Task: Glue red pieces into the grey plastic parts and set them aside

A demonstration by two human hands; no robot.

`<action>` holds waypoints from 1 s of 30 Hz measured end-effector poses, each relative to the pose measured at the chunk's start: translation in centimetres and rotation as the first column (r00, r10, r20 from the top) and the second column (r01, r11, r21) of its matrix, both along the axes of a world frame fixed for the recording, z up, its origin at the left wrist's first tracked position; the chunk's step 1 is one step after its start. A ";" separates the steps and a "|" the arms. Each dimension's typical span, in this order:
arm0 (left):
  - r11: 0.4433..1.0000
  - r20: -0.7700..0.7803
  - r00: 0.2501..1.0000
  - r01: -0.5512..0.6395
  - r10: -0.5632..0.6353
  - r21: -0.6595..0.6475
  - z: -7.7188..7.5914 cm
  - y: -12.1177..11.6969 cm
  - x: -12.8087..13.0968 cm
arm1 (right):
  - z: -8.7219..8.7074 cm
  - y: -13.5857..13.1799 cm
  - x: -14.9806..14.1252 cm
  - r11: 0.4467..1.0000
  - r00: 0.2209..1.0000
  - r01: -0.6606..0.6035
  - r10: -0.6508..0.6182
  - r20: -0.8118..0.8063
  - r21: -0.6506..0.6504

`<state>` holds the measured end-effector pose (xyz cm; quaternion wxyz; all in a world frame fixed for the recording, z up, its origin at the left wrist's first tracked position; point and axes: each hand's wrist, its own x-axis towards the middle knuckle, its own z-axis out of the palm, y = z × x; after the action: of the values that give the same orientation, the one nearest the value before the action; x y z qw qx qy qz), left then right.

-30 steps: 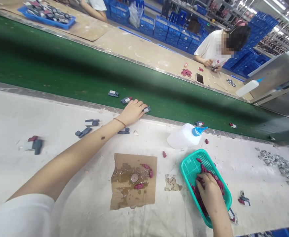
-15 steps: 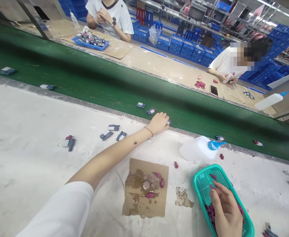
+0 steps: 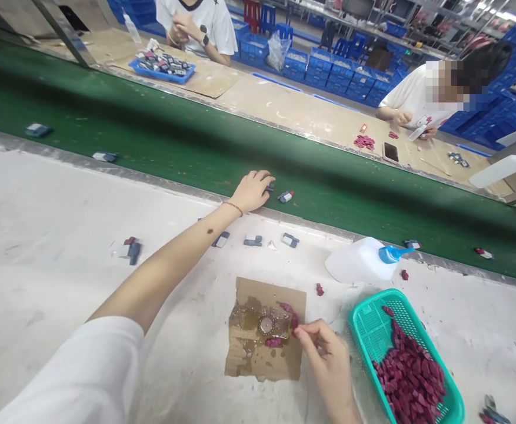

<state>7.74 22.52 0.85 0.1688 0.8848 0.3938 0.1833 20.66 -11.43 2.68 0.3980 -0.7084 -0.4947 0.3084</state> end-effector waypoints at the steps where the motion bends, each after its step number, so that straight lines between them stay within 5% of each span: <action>1: 0.999 0.008 1.000 -0.029 0.029 -0.023 -0.2 0.4 -0.1 | -0.2 0.3 -0.5 0.999 0.998 -0.050 0.049 0.037 0.005; 7: 0.978 0.129 0.982 -0.115 0.138 -0.173 -0.1 0.0 0.4 | -1.5 2.3 -2.7 0.941 0.898 -0.332 0.295 0.326 0.062; 14: 0.882 0.361 0.885 -0.105 0.293 -0.460 1.2 -4.7 -0.9 | -1.9 2.9 -2.8 0.897 0.757 -0.437 0.327 0.566 0.065; 16: 0.804 0.433 0.841 -0.003 0.324 -0.595 1.6 -7.4 -2.3 | -1.9 2.9 -2.9 0.887 0.745 -0.459 0.351 0.567 0.054; 18: 0.614 0.517 0.753 0.193 0.408 -0.766 1.9 -10.5 -3.7 | -1.9 3.0 -3.0 0.876 0.741 -0.479 0.366 0.563 0.060; 20: 0.481 0.518 0.706 0.280 0.483 -0.831 1.9 -13.6 -4.9 | -2.0 3.3 -3.1 0.873 0.734 -0.483 0.357 0.578 0.074; 25: 0.344 0.434 0.707 0.279 0.558 -0.897 1.2 -19.1 -6.5 | -1.9 3.7 -2.9 0.875 0.732 -0.482 0.367 0.574 0.055; 30: 0.255 0.456 0.645 0.384 0.614 -0.887 0.7 -21.6 -6.8 | -1.5 3.7 -2.9 0.877 0.797 -0.479 0.426 0.428 0.020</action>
<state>0.90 0.90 1.57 0.7958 0.3873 0.3825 0.2654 17.79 -7.69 1.16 0.2439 -0.5911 -0.7405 0.2067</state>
